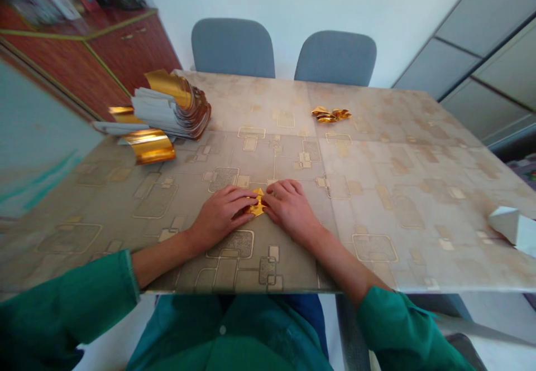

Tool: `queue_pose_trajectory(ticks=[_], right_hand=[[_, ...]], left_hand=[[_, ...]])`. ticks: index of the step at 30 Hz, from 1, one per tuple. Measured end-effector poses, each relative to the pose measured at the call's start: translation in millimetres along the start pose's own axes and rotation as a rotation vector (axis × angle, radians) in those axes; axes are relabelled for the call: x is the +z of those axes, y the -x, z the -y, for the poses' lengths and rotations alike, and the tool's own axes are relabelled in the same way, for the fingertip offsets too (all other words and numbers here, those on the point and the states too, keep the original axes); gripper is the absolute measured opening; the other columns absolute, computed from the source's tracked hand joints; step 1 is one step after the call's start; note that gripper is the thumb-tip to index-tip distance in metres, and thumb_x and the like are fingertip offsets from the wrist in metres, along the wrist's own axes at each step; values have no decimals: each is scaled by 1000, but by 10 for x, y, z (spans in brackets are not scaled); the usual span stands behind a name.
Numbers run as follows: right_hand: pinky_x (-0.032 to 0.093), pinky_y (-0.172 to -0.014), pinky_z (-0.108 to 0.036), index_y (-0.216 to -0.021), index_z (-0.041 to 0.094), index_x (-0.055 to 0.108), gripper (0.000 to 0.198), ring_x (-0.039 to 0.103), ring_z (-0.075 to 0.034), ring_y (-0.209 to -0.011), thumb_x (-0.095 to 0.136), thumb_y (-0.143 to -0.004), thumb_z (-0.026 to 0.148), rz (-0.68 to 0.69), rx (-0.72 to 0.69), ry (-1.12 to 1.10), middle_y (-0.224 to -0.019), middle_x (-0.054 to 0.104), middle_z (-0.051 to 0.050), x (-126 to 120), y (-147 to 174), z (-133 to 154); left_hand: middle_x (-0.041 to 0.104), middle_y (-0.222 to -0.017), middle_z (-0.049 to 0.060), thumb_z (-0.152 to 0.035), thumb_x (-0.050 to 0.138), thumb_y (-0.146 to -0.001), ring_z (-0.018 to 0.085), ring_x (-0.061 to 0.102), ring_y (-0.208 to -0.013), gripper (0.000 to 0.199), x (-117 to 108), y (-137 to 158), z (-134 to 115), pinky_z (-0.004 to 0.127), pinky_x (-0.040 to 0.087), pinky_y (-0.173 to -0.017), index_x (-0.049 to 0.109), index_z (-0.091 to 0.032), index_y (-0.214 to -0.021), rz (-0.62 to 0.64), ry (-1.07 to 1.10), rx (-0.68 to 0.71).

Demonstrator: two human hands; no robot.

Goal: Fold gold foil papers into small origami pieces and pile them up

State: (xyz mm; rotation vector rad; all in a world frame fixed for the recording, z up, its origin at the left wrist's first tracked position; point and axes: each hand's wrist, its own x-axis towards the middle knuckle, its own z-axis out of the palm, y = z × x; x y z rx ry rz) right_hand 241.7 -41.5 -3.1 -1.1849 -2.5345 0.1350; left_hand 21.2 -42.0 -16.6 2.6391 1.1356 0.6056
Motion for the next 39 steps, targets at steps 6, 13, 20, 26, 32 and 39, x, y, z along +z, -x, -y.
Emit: queue_pose_trajectory(ticks=[6,13,20,26,32,39], right_hand=[[40,-81,-34,-96,23,69,9,54,-22,-92,61,-92,25,20,73,-26,-95,66,-6,16,-13,42],[41,-68,-30,-110,20,61,32,59,-19,-79,70,-80,14,144,317,-87,-89,66,-6,-16,-261,94],[39,-61,-27,-102,21,54,30,58,-16,-71,69,-78,12,226,286,-221,-82,65,-1,-75,-361,25],[44,-77,-31,-93,19,59,9,54,-19,-89,65,-87,16,94,-18,-185,-94,63,-5,-89,-283,-66],[45,-86,-36,-99,18,66,18,55,-21,-96,49,-99,26,164,-300,-141,-98,67,-8,-96,-302,-154],[45,-86,-38,-107,17,66,21,54,-23,-98,52,-97,29,214,-300,-45,-102,65,-10,-176,-169,-147]], left_hand=[[65,-123,5,-26,68,-87,24,57,-111,22,-32,-16,-29,43,48,-95,67,-22,-109,-44,70,-47],[66,-117,5,-26,73,-84,25,57,-108,16,-5,-9,-39,44,45,-94,64,-20,-95,-58,112,-126],[63,-116,6,-28,73,-84,25,56,-104,17,-9,-9,-85,40,46,-89,64,-20,-95,-108,14,-77],[63,-98,5,-28,64,-91,21,55,-89,13,10,-1,-113,34,43,-76,67,-19,-82,-137,-160,59],[63,-85,3,-28,60,-95,20,54,-80,14,-5,27,-121,32,39,-69,66,-17,-88,-113,-283,199],[62,-82,4,-23,55,-97,19,55,-79,17,-97,18,-126,31,40,-67,63,-16,-84,-47,-361,244]])
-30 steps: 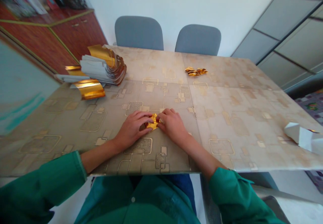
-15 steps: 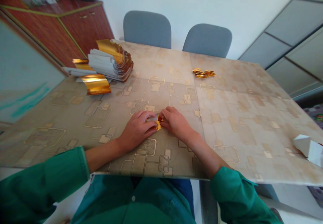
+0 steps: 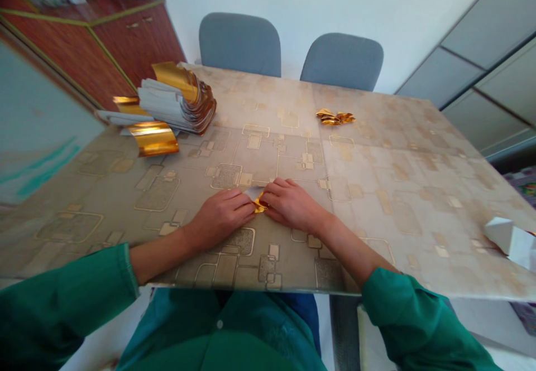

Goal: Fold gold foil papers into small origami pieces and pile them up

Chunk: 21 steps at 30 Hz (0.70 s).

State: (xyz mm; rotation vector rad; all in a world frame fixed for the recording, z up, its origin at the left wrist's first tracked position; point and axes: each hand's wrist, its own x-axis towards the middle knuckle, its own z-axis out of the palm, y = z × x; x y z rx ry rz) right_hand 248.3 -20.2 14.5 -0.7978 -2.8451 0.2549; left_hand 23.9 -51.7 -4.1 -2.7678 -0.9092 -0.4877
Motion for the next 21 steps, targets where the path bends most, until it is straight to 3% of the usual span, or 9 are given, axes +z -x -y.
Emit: queue_pose_trajectory(ticks=[6,11,14,21], right_hand=[[46,-87,-39,-115,19,66,26,53,-23,-98,53,-97,33,-15,60,-13,-103,63,-9,30,189,112],[48,-92,-42,-111,25,71,23,50,-25,-109,55,-96,33,-130,127,19,-117,58,-11,84,217,121],[48,-98,-46,-111,28,72,22,47,-27,-119,57,-94,28,-173,117,19,-128,53,-11,114,223,74],[52,-95,-43,-126,27,62,33,56,-24,-114,49,-97,19,-180,112,-76,-129,55,-12,256,241,9]], left_hand=[[60,-76,4,-13,50,-96,19,53,-72,17,-24,31,74,30,41,-63,63,-14,-84,-3,-65,89],[59,-73,3,-13,50,-96,18,54,-68,19,32,56,142,29,40,-59,63,-14,-82,-23,-99,144],[60,-72,3,-13,51,-95,18,55,-67,17,60,68,164,29,41,-58,63,-15,-84,-47,-102,143],[64,-78,5,-14,46,-98,17,57,-71,20,128,116,209,28,45,-62,64,-14,-91,-91,-53,110]])
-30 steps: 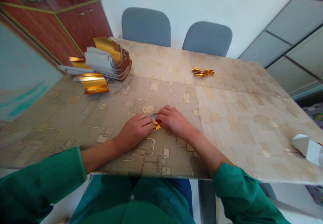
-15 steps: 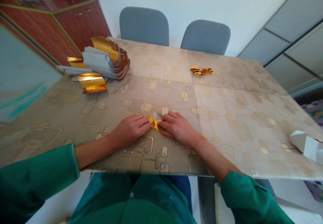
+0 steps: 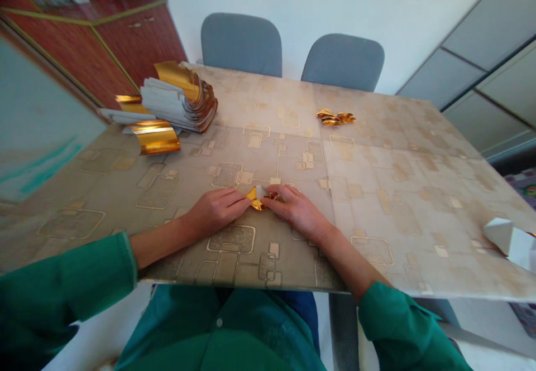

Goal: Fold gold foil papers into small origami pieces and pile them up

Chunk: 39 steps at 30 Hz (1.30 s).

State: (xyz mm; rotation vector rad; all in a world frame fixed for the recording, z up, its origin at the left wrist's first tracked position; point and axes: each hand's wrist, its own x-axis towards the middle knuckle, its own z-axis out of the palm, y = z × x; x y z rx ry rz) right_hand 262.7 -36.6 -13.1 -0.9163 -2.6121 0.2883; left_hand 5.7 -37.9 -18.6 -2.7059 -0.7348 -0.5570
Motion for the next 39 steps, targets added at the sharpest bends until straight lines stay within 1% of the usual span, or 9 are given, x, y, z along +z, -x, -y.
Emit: queue_pose_trajectory(ticks=[4,7,11,14,20,26,30,33,39], right_hand=[[55,-90,-39,-134,27,53,36,60,-21,-107,46,-98,20,-75,22,-22,-127,56,-11,63,-48,15],[56,-87,-39,-136,26,49,38,62,-22,-103,49,-98,23,-125,29,-26,-116,62,-10,87,-105,21],[54,-83,-38,-134,24,50,36,63,-21,-92,48,-98,23,-123,38,-40,-101,69,-7,88,-147,20],[51,-81,-37,-126,22,57,29,62,-21,-89,46,-99,24,-113,38,-42,-97,71,-8,73,-155,24],[48,-82,-35,-102,21,65,18,60,-20,-87,48,-99,26,-125,58,-146,-94,71,-7,55,-160,43],[47,-81,-36,-101,23,64,13,61,-20,-86,52,-96,24,-159,191,-235,-96,72,-5,58,-219,41],[45,-74,-31,-98,21,59,7,58,-19,-79,53,-94,22,-147,262,-260,-84,67,-3,39,-276,54],[43,-70,-29,-94,21,56,4,57,-18,-74,52,-94,22,-132,278,-263,-78,63,-2,27,-305,61],[40,-66,-28,-88,22,56,12,55,-17,-70,50,-96,26,-118,303,-230,-75,62,-1,61,-351,45]], left_hand=[[64,-75,4,-15,48,-97,17,57,-69,21,38,0,-7,27,46,-63,66,-15,-85,-55,49,-91],[64,-73,4,-16,48,-96,17,56,-69,23,36,-26,-30,27,46,-65,66,-15,-83,-54,75,-140],[64,-80,5,-21,51,-96,18,57,-76,19,25,-60,-39,30,47,-69,66,-15,-87,-23,109,-151],[65,-84,6,-28,53,-97,18,57,-79,21,23,-75,-39,30,48,-72,67,-15,-88,13,156,-177],[65,-84,6,-25,50,-99,19,59,-82,23,7,-89,-63,32,49,-78,68,-15,-89,59,215,-276],[69,-90,4,-25,58,-95,19,63,-85,13,16,-90,-30,32,49,-76,67,-17,-99,26,344,-444],[70,-83,1,-25,64,-91,18,64,-76,10,6,-103,-24,30,48,-72,62,-18,-97,22,418,-580],[69,-80,1,-25,63,-91,17,63,-74,7,-3,-115,-30,29,46,-70,61,-18,-93,24,414,-589],[67,-77,0,-24,63,-90,16,62,-71,7,6,-151,-21,28,45,-69,59,-18,-90,15,423,-619]])
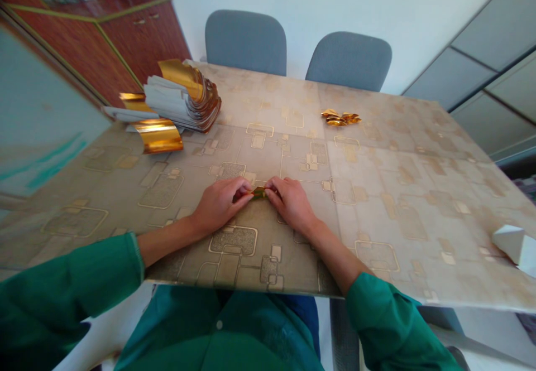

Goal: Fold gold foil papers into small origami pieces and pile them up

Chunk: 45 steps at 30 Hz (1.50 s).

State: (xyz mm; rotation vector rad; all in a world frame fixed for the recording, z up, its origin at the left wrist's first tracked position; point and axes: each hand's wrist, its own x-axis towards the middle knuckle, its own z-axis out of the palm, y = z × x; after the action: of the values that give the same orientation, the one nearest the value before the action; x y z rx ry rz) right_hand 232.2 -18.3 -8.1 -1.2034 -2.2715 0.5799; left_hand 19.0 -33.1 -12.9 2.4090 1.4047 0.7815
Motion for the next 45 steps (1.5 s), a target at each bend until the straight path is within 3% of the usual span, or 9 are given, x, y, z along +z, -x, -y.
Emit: queue_pose_trajectory(ticks=[12,21,29,35,39,42,45], right_hand=[[36,-81,-34,-107,24,61,14,59,-19,-81,53,-96,27,2,18,141,-83,68,-1,67,-8,-51],[35,-82,-36,-108,22,63,18,55,-22,-92,49,-99,29,-8,-55,288,-96,66,-6,95,16,-20],[33,-82,-37,-104,22,63,19,51,-23,-90,47,-99,30,5,-72,381,-92,63,-6,100,55,-17],[33,-85,-39,-109,25,66,19,49,-25,-94,52,-97,33,22,26,337,-98,60,-7,82,95,-47],[34,-85,-39,-115,29,67,23,48,-24,-93,53,-97,32,3,9,290,-98,59,-6,47,152,-73],[34,-84,-38,-116,29,68,25,48,-23,-91,51,-98,32,-26,-23,309,-96,58,-6,29,186,-59],[34,-84,-37,-116,27,68,26,48,-22,-91,50,-99,34,-28,-62,352,-95,59,-6,16,184,-7]], left_hand=[[61,-78,0,-24,60,-92,17,57,-76,7,-9,-40,10,28,44,-70,59,-18,-88,11,-72,40],[68,-111,5,-25,53,-99,19,58,-98,18,8,-66,89,33,46,-84,68,-20,-107,28,-228,380],[67,-126,5,-19,52,-99,22,57,-113,23,35,-50,169,39,47,-94,65,-19,-117,66,-232,447],[69,-124,1,-19,59,-95,24,59,-114,21,5,-43,197,45,41,-99,67,-23,-115,83,-296,453],[70,-122,2,-23,63,-93,26,57,-116,21,-26,-61,146,50,37,-103,66,-21,-114,73,-345,486],[73,-111,4,-30,66,-92,26,59,-112,18,-50,-123,66,50,35,-105,67,-19,-107,99,-381,493],[73,-93,5,-23,60,-95,22,62,-97,10,-42,-185,7,45,40,-99,67,-16,-93,113,-439,528]])
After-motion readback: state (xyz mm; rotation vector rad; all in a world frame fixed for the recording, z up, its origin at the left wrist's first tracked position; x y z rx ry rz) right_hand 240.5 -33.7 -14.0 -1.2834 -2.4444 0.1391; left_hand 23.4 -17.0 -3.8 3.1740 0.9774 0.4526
